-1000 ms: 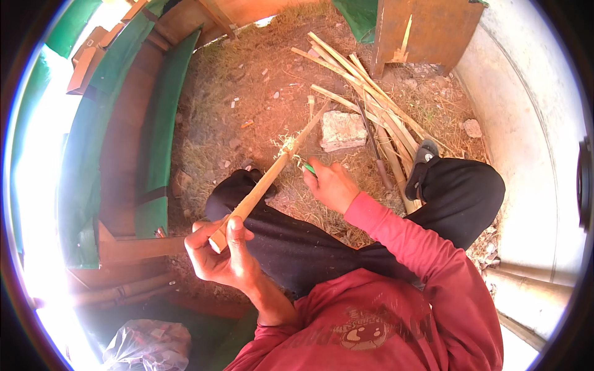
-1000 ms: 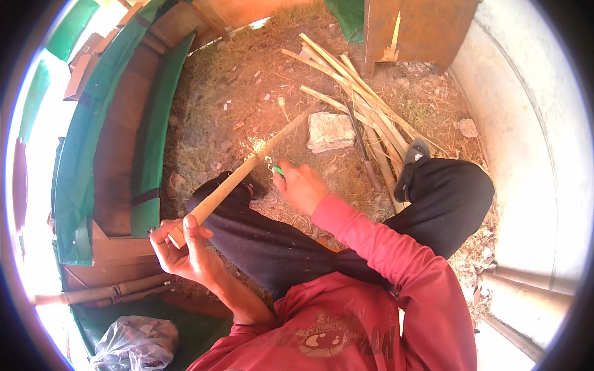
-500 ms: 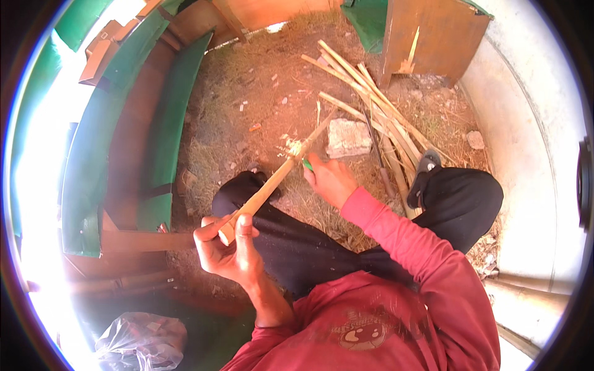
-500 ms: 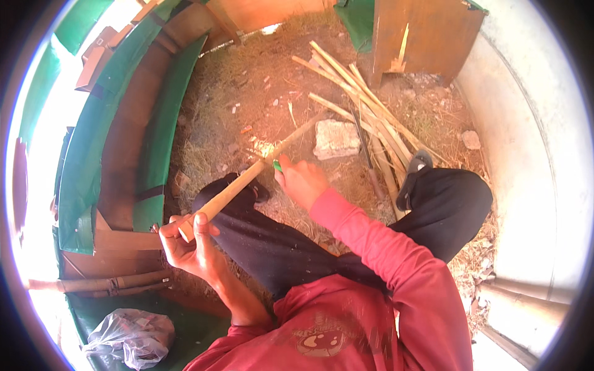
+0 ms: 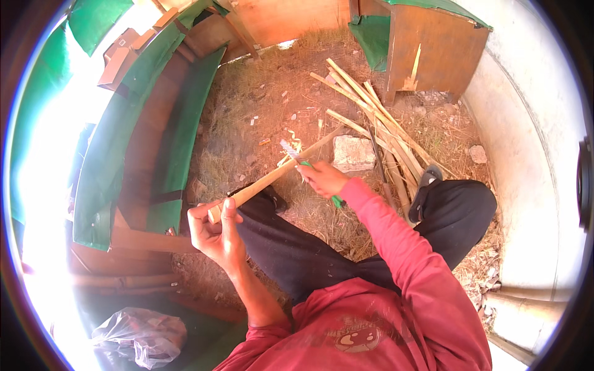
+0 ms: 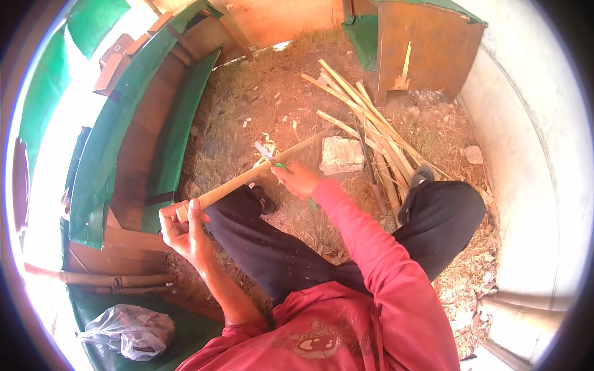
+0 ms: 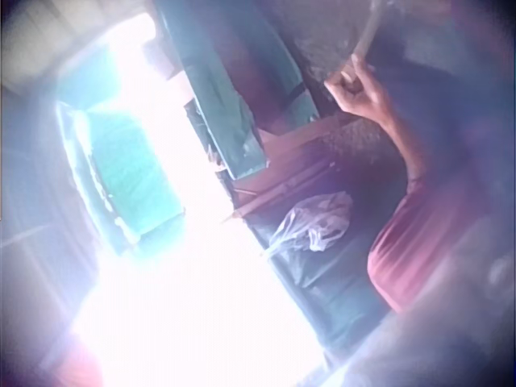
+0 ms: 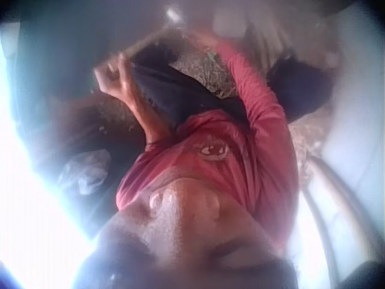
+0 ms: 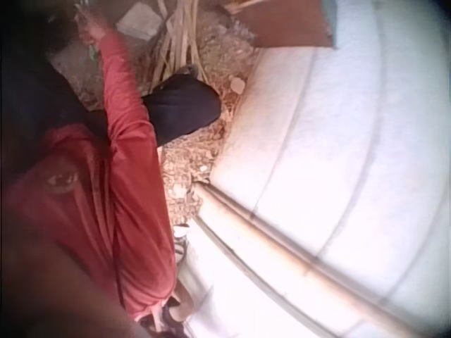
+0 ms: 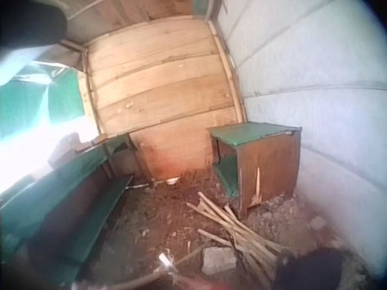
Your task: The person sits on the ground and uses a green knife to shave a thin wooden stick, creating long wood shavings. They hold the stick in their left hand and carefully scrape the surface with the knife in their right hand.
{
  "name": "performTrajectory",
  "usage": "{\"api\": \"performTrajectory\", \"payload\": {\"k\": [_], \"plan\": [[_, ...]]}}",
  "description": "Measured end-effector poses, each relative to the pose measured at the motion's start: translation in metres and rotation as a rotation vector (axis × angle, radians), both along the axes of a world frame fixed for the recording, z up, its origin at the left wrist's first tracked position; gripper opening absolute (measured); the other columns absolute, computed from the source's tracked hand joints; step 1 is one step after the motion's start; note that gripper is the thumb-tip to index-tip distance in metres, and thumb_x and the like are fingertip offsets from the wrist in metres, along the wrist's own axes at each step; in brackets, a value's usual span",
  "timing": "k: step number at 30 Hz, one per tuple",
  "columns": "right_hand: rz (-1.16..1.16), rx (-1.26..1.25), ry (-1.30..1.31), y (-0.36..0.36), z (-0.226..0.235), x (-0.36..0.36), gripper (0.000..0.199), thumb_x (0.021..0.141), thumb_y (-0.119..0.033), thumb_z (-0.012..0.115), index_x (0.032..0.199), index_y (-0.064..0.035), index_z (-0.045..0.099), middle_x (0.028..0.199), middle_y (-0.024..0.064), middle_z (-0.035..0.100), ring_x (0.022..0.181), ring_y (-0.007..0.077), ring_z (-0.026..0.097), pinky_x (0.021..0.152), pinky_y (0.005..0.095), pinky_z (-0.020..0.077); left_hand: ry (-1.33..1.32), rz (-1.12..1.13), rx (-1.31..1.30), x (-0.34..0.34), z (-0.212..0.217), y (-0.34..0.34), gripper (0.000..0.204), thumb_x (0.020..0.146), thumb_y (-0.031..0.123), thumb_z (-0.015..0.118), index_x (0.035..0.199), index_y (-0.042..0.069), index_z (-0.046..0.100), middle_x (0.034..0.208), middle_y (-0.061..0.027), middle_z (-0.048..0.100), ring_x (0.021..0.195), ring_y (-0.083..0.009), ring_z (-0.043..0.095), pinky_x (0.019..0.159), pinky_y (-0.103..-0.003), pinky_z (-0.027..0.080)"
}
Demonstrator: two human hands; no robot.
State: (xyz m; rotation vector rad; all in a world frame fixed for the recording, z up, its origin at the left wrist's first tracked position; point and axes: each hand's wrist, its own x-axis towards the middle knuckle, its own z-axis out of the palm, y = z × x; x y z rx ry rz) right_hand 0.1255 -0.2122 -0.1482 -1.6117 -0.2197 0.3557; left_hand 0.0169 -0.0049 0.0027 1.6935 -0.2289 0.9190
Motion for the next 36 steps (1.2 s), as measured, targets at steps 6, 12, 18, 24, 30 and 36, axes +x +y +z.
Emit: {"api": "performTrajectory", "payload": {"k": [6,12,18,24,30,36], "plan": [[-0.302,0.074,-0.116,-0.011,0.022,-0.039,0.039,0.101,-0.043,0.043,0.09,-0.0074,0.055,0.057,0.0057,0.054,0.042,0.0201,0.05,0.04,0.0373,0.0375,-0.031,0.033,-0.042,0.001,-0.006,-0.006,0.015,0.086,0.001,0.07,0.089,0.001,0.055,0.076,-0.0069,0.06,0.053,-0.008,0.05,0.053,-0.018,0.038],[-0.368,-0.736,-0.373,0.021,0.053,-0.057,0.031,0.098,-0.034,0.048,0.103,-0.0054,0.059,0.069,0.0244,0.064,0.069,0.0463,0.063,0.064,0.0532,0.0519,-0.061,0.012,0.024,-0.005,-0.007,-0.015,0.016,0.085,0.001,0.07,0.092,-0.001,0.056,0.075,-0.0084,0.059,0.053,-0.0094,0.05,0.053,-0.019,0.039],[-0.377,-0.348,-0.396,0.006,-0.002,-0.021,0.034,0.098,-0.036,0.048,0.105,-0.0038,0.055,0.076,0.0258,0.064,0.057,0.0409,0.061,0.058,0.0518,0.0496,-0.085,-0.084,-0.019,-0.002,0.002,-0.031,0.018,0.086,-0.001,0.069,0.096,-0.004,0.055,0.075,-0.009,0.058,0.056,-0.0109,0.053,0.052,-0.021,0.042],[-0.164,0.038,0.022,-0.003,0.052,-0.057,0.038,0.1,-0.037,0.045,0.105,-0.0002,0.052,0.075,0.023,0.062,0.06,0.041,0.06,0.057,0.0467,0.0457,-0.084,-0.053,0.082,-0.01,0.0,-0.029,0.015,0.085,-0.002,0.068,0.097,-0.006,0.06,0.082,-0.0122,0.062,0.058,-0.0113,0.058,0.054,-0.02,0.046],[-0.198,-0.194,-0.594,0.023,0.136,-0.136,0.017,0.094,-0.018,0.057,0.096,-0.0017,0.051,0.073,0.0217,0.059,0.066,0.0441,0.058,0.054,0.0478,0.0419,-0.164,-0.089,0.283,-0.012,-0.007,-0.022,0.02,0.081,0.004,0.074,0.095,-0.004,0.063,0.081,-0.0148,0.066,0.067,-0.0196,0.063,0.058,-0.027,0.048],[-0.266,-0.379,-0.657,0.027,0.126,-0.142,0.017,0.092,-0.018,0.059,0.092,-0.0037,0.049,0.061,0.0164,0.058,0.053,0.0377,0.059,0.044,0.0461,0.0451,-0.202,-0.21,0.446,-0.012,-0.006,-0.007,0.023,0.081,0.013,0.075,0.094,-0.001,0.062,0.088,-0.0148,0.064,0.079,-0.0198,0.063,0.061,-0.026,0.049]]}}
